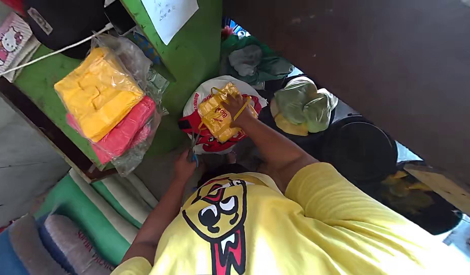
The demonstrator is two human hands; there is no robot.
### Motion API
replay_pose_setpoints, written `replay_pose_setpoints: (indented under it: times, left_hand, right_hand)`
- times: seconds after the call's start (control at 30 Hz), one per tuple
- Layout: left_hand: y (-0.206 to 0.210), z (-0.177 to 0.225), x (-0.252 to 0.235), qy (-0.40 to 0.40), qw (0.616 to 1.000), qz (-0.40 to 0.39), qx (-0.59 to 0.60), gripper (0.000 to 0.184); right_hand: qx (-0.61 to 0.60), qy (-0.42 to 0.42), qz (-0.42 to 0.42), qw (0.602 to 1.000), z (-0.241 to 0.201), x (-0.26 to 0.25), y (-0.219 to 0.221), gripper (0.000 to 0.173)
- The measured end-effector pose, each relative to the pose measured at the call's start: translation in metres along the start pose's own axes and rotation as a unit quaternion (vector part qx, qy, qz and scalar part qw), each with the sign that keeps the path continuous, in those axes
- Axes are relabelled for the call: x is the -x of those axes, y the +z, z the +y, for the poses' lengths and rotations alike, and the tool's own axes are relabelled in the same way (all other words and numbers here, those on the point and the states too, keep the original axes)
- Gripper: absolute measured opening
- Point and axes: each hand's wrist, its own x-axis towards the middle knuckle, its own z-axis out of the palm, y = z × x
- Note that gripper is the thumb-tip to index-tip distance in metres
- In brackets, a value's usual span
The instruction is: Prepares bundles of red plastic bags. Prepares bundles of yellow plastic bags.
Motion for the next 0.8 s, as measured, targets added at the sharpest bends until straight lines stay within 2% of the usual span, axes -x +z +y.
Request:
replay_pose_setpoints:
  times: [0.07,0.17,0.2,0.27,0.33,0.4,0.47,0.57,0.6,0.63,0.7,0.8]
  left_hand:
    - [0.012,0.001,0.002,0.034,0.998,0.043,0.026,0.062]
    - [0.025,-0.006,0.008,0.08,0.988,0.114,0.059,0.062]
    - [0.029,-0.01,0.01,0.091,0.984,0.142,0.063,0.061]
    - [0.036,-0.016,0.014,0.095,0.975,0.186,0.076,0.059]
    - [0.04,-0.021,0.019,0.078,0.969,0.214,0.092,0.06]
    - [0.042,-0.023,0.024,0.059,0.966,0.23,0.102,0.061]
    - [0.045,-0.023,0.028,0.051,0.963,0.244,0.1,0.06]
    - [0.048,-0.014,0.03,0.059,0.957,0.272,0.077,0.057]
    - [0.047,-0.009,0.031,0.065,0.958,0.272,0.066,0.056]
    - [0.046,-0.003,0.032,0.073,0.959,0.267,0.056,0.055]
    - [0.044,0.009,0.029,0.098,0.959,0.261,0.048,0.054]
    - [0.04,0.027,0.026,0.134,0.962,0.234,0.032,0.052]
  right_hand:
    - [0.029,-0.056,-0.036,0.997,0.017,-0.011,-0.001,0.123]
    - [0.052,-0.139,-0.065,0.987,0.022,-0.012,-0.004,0.111]
    - [0.053,-0.149,-0.068,0.985,0.022,-0.011,-0.005,0.098]
    - [0.032,-0.16,-0.045,0.986,0.02,-0.013,-0.014,0.059]
    - [-0.004,-0.156,-0.041,0.987,0.01,-0.012,-0.04,0.037]
    - [-0.035,-0.108,-0.067,0.991,-0.003,-0.007,-0.073,0.034]
    - [-0.06,-0.029,-0.077,0.995,-0.009,-0.007,-0.085,0.038]
    - [-0.067,0.08,-0.037,0.994,-0.009,-0.013,-0.066,0.046]
    - [-0.061,0.097,0.014,0.993,-0.006,-0.014,-0.051,0.049]
    - [-0.063,0.096,0.081,0.99,-0.001,-0.013,-0.032,0.051]
    - [-0.075,0.028,0.2,0.976,0.012,-0.013,0.01,0.047]
    - [-0.105,-0.097,0.172,0.975,0.015,-0.002,0.044,0.034]
